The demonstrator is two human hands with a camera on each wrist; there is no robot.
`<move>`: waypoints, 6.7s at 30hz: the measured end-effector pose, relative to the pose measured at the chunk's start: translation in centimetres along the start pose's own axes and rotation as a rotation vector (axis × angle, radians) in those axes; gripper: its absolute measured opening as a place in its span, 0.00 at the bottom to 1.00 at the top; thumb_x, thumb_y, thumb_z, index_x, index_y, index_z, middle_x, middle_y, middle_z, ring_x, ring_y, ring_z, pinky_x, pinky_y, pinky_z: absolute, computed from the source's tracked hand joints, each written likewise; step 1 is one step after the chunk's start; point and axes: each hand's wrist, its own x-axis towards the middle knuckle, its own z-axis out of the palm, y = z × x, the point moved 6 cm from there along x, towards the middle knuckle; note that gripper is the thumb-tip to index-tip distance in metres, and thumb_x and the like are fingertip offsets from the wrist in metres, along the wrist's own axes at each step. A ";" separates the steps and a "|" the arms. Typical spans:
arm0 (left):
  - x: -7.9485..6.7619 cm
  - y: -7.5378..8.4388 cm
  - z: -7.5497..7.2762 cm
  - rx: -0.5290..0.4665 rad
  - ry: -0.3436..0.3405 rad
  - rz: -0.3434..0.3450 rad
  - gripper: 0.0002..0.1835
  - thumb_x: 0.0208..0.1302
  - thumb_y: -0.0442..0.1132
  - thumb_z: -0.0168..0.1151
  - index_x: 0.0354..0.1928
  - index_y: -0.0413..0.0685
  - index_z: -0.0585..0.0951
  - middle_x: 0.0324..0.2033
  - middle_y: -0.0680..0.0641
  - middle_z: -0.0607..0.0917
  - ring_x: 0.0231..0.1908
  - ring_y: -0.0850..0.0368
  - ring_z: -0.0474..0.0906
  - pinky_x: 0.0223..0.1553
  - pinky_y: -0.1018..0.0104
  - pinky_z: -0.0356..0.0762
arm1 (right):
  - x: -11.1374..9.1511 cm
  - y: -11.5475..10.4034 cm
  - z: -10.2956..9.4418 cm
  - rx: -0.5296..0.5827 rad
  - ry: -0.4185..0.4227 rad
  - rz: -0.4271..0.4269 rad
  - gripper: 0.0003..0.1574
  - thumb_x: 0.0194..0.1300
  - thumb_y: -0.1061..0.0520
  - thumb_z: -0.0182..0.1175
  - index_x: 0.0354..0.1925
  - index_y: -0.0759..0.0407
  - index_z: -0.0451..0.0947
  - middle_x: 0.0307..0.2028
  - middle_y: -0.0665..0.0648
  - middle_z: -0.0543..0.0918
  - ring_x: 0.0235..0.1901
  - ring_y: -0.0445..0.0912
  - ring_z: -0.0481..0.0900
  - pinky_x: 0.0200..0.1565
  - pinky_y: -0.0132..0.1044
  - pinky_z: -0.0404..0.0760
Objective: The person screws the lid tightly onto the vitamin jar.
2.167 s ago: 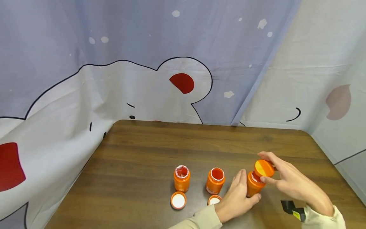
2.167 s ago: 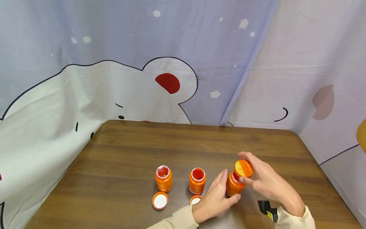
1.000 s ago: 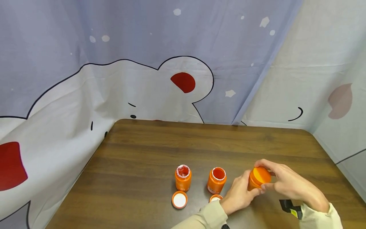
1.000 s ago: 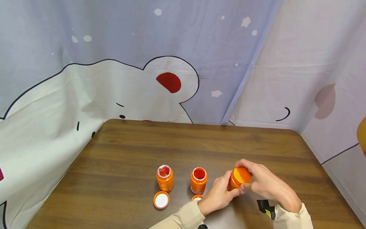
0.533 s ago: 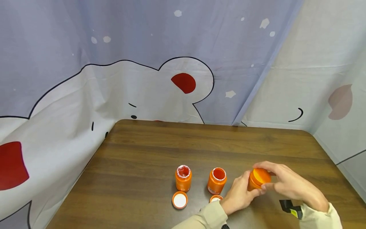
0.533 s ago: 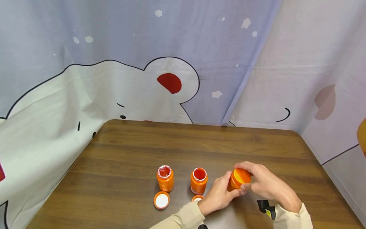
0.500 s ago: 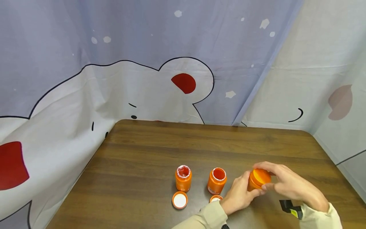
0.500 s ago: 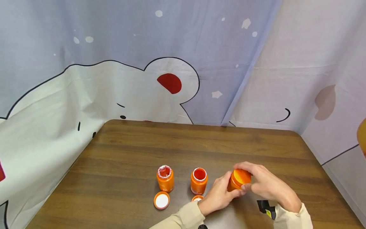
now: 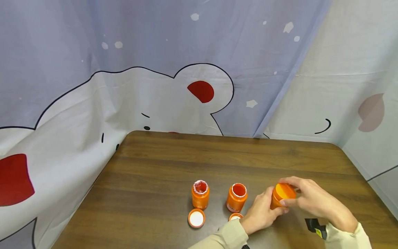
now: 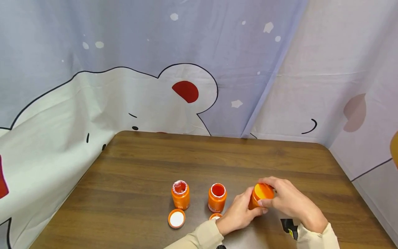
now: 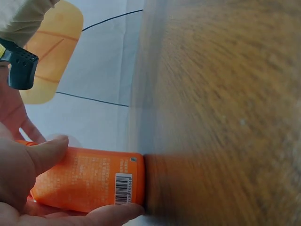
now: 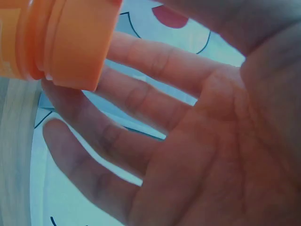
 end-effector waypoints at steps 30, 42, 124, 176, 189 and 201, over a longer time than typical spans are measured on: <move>0.1 -0.1 -0.1 -0.010 -0.026 -0.015 0.21 0.53 0.49 0.67 0.45 0.54 0.69 0.34 0.61 0.76 0.31 0.71 0.70 0.33 0.80 0.67 | -0.7 -1.0 -0.1 -0.066 -0.029 -0.005 0.44 0.44 0.66 0.65 0.62 0.56 0.65 0.55 0.56 0.75 0.49 0.48 0.74 0.47 0.49 0.73; 0.0 -0.1 0.0 -0.003 -0.011 0.000 0.24 0.53 0.48 0.67 0.50 0.55 0.69 0.39 0.59 0.78 0.35 0.71 0.73 0.37 0.80 0.68 | 0.0 -0.7 -0.1 -0.034 -0.004 0.002 0.36 0.47 0.56 0.70 0.55 0.60 0.70 0.48 0.55 0.78 0.39 0.45 0.77 0.38 0.39 0.76; 0.0 -0.4 0.0 -0.018 -0.021 -0.034 0.28 0.50 0.48 0.69 0.53 0.57 0.69 0.40 0.60 0.79 0.36 0.72 0.73 0.37 0.77 0.70 | -0.7 -0.3 0.0 -0.011 -0.059 0.012 0.38 0.47 0.58 0.68 0.58 0.59 0.67 0.52 0.56 0.76 0.48 0.53 0.75 0.44 0.52 0.73; 0.1 -0.4 0.0 -0.019 -0.037 -0.022 0.23 0.51 0.48 0.68 0.47 0.57 0.70 0.36 0.61 0.78 0.32 0.73 0.71 0.33 0.79 0.69 | -0.2 -0.8 0.1 -0.057 0.016 -0.062 0.33 0.52 0.55 0.67 0.55 0.59 0.69 0.49 0.53 0.78 0.42 0.45 0.77 0.41 0.40 0.75; 0.1 -0.5 0.2 -0.016 -0.042 -0.031 0.27 0.51 0.48 0.68 0.52 0.58 0.69 0.42 0.61 0.79 0.36 0.72 0.73 0.36 0.78 0.70 | 0.1 -0.5 0.4 -0.042 -0.005 0.028 0.34 0.54 0.44 0.65 0.53 0.61 0.70 0.45 0.53 0.78 0.39 0.46 0.76 0.37 0.39 0.75; 0.0 -0.4 -0.1 0.011 -0.034 0.004 0.23 0.53 0.49 0.67 0.49 0.55 0.69 0.35 0.61 0.77 0.31 0.73 0.70 0.32 0.81 0.67 | -0.6 -1.2 0.3 -0.010 -0.025 0.002 0.45 0.46 0.60 0.68 0.62 0.57 0.62 0.57 0.62 0.71 0.52 0.56 0.71 0.47 0.57 0.70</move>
